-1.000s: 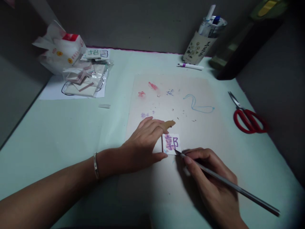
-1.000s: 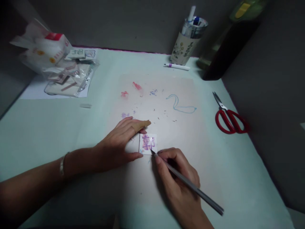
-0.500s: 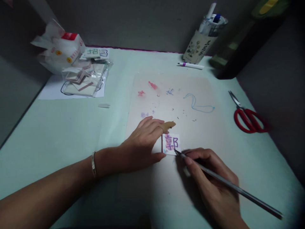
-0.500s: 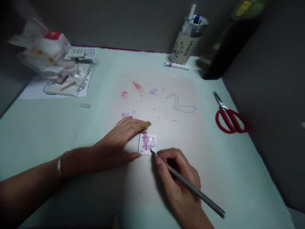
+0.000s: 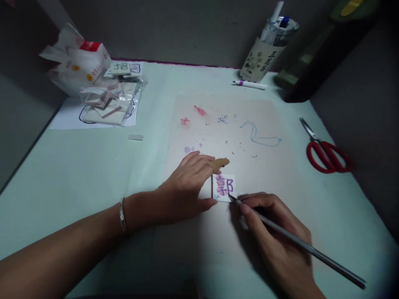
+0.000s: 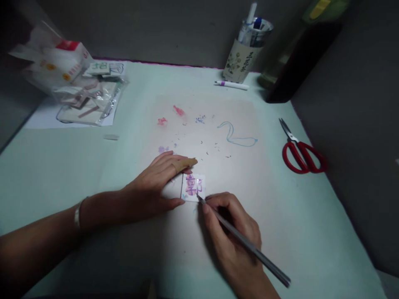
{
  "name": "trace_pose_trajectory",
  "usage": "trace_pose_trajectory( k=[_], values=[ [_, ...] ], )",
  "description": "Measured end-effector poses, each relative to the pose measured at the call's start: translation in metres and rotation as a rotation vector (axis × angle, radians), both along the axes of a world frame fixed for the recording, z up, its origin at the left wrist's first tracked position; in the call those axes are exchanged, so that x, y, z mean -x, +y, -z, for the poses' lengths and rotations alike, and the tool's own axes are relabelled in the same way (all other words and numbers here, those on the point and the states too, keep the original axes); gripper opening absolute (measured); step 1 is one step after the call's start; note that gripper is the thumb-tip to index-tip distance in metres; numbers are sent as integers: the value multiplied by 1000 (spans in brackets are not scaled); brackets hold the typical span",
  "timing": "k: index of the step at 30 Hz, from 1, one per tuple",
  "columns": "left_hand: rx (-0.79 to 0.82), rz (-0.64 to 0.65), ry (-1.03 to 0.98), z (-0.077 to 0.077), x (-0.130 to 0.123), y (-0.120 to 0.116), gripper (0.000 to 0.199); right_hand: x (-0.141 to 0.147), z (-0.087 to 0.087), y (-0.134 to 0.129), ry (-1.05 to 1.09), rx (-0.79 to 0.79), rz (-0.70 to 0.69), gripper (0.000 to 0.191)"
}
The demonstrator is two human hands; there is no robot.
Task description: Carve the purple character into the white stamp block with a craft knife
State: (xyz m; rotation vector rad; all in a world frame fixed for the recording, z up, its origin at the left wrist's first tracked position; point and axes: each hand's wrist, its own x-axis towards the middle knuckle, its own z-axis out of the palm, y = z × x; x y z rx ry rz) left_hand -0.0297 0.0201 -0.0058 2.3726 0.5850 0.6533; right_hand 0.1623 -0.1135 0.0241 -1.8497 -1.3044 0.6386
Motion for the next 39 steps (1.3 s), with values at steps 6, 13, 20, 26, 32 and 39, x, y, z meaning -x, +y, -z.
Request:
trace_pose_trajectory(
  k=[6,13,20,26,32,39],
  values=[
    [0,-1,0,0,0,0,79,7,-6,-1,59,63,164,22],
    [36,18,23,-4,0,-1,73,1,-2,2,129,0,135,17],
    [22,57,62,-4,1,-4,73,-6,-2,4,202,6,141,18],
    [35,55,44,-5,0,-5,69,-3,-2,5,207,-23,180,21],
    [61,66,38,-4,-1,-5,73,1,-3,8,164,-32,142,19],
    [74,33,-36,4,-3,-6,75,4,7,5,62,-17,100,18]
  ],
)
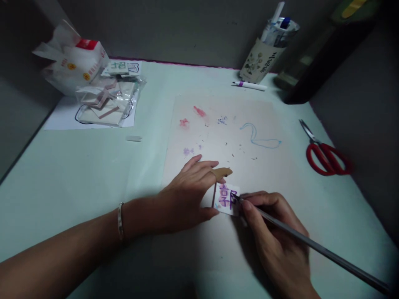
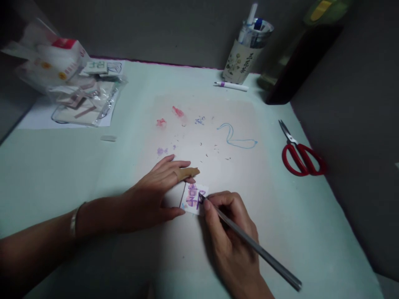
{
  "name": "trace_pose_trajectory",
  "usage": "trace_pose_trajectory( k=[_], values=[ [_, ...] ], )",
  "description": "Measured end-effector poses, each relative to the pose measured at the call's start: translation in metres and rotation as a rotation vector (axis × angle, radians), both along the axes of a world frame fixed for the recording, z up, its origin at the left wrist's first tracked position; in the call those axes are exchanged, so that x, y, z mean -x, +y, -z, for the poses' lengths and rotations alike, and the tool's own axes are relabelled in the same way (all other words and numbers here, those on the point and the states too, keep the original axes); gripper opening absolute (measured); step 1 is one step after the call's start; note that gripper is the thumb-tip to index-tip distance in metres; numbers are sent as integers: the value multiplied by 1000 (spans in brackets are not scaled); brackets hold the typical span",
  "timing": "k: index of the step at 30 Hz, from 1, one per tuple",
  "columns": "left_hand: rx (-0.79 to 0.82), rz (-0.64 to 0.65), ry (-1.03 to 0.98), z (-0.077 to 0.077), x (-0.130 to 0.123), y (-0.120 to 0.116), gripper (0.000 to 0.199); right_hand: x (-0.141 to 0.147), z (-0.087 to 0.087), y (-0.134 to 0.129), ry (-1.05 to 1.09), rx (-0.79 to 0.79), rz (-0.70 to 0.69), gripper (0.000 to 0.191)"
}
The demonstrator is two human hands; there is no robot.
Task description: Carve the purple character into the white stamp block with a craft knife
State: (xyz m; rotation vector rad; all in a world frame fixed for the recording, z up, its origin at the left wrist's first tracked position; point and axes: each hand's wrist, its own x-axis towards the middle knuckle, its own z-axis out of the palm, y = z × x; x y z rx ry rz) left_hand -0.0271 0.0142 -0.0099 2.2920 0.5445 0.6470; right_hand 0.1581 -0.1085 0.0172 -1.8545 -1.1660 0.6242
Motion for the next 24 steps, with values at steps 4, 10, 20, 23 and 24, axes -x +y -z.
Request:
trace_pose_trajectory(
  k=[4,10,20,23,24],
  values=[
    [22,-2,8,0,0,0,73,-1,2,0,-20,-12,-7,18],
    [21,5,18,-3,0,2,72,0,0,1,-37,-4,-18,18],
    [1,21,18,-4,1,3,63,0,0,1,-37,3,-18,19],
    [3,17,24,-3,1,3,61,0,0,1,-55,13,-2,19],
    [5,16,26,-3,1,3,61,0,0,1,-57,9,10,19]
  ],
)
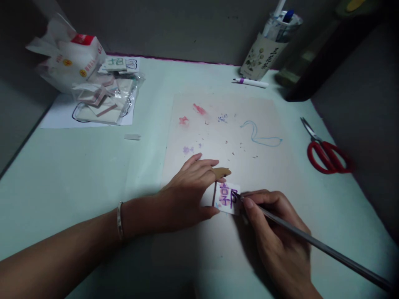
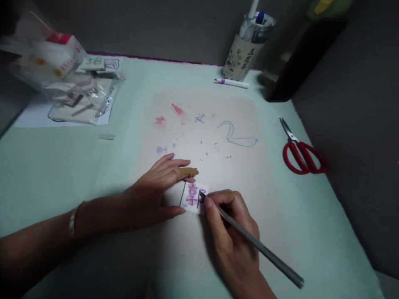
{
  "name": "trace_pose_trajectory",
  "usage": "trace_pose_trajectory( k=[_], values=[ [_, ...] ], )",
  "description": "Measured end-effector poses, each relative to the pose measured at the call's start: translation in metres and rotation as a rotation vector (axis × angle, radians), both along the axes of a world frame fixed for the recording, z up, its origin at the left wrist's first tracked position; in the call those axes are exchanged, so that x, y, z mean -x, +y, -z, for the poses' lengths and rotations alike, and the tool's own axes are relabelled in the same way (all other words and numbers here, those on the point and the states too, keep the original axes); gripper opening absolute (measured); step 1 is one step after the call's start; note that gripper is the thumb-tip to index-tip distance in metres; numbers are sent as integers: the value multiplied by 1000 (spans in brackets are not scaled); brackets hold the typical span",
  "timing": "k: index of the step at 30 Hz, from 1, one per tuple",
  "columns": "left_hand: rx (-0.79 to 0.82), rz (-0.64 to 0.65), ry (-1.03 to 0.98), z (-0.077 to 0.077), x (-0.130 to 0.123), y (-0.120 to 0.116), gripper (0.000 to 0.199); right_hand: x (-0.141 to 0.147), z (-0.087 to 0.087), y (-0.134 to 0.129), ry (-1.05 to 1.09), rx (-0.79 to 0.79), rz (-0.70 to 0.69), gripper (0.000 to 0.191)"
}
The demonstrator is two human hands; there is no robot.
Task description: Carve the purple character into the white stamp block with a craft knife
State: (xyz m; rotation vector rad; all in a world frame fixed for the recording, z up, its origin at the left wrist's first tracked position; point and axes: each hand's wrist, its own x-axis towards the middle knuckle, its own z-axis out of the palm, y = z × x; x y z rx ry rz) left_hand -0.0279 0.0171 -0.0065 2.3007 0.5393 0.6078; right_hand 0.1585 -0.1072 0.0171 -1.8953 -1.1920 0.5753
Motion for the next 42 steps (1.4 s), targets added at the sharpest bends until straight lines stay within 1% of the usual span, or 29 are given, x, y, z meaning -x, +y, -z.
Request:
trace_pose_trajectory(
  k=[3,7,15,21,27,34,42],
  values=[
    [-2,9,-1,-1,1,0,61,1,0,0,7,-11,18,20],
    [-8,14,4,-2,1,1,59,2,-1,1,14,15,39,22],
    [-4,7,8,-1,1,0,58,2,-1,1,8,1,23,20],
    [-15,8,4,-4,1,0,57,0,-2,1,-46,18,-15,20],
    [-32,6,-2,-4,0,0,58,-1,-2,2,-64,-22,-80,19],
    [-41,7,-13,-2,1,0,56,-1,-1,1,-32,-21,-96,18],
    [-34,5,10,-4,0,0,56,-2,-2,3,-43,-13,-119,18]
  ],
)
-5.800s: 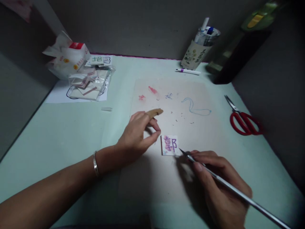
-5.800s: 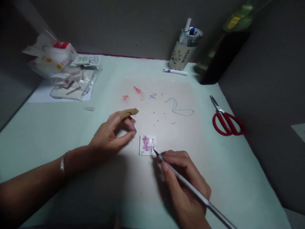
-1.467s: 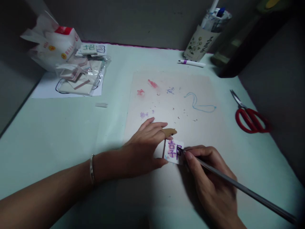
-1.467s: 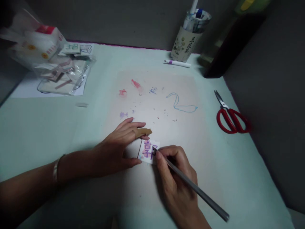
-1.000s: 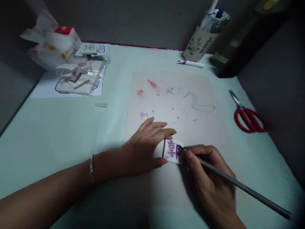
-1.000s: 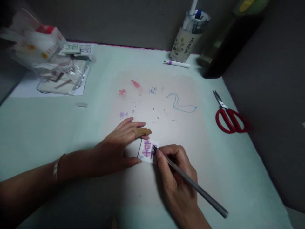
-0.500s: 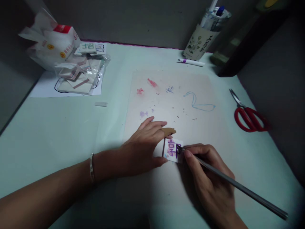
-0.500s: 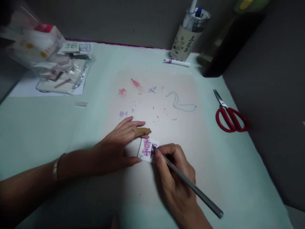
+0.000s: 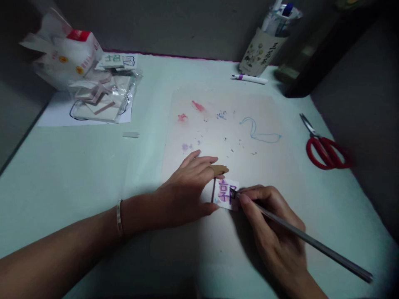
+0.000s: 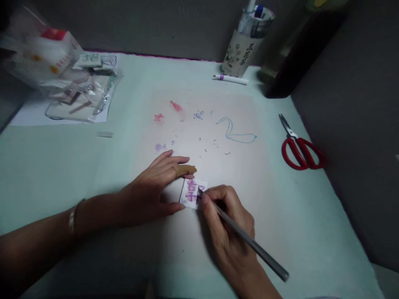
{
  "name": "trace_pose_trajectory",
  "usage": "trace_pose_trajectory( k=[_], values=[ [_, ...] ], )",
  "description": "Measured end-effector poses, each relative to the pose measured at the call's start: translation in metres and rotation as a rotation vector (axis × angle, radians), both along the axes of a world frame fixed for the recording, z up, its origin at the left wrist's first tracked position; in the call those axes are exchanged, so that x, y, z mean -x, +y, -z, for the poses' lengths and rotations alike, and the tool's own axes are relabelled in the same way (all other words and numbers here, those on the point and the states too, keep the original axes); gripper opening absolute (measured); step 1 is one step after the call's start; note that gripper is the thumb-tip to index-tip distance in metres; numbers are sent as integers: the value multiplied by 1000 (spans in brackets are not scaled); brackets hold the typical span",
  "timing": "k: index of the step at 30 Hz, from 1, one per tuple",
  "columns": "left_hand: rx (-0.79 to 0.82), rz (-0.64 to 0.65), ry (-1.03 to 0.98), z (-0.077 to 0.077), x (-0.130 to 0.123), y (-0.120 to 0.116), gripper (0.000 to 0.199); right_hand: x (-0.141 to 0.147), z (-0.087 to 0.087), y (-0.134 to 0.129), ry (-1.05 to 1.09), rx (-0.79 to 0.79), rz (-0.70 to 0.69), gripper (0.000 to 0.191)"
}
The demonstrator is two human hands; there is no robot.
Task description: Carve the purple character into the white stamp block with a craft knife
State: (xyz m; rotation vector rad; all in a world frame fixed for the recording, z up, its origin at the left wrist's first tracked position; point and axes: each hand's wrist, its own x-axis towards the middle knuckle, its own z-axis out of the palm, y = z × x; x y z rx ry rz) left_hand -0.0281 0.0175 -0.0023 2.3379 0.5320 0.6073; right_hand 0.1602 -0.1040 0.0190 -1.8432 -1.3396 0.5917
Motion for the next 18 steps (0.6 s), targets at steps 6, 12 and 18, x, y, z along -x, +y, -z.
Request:
trace_pose_trajectory(
  k=[6,12,18],
  values=[
    [2,-7,-2,1,0,0,58,-1,-1,-1,26,-4,-36,17],
    [-4,-8,3,1,0,0,55,-1,-2,-2,33,-15,-39,18],
    [-2,-16,-8,3,0,-1,55,-1,-1,0,29,-17,-45,18]
  ],
)
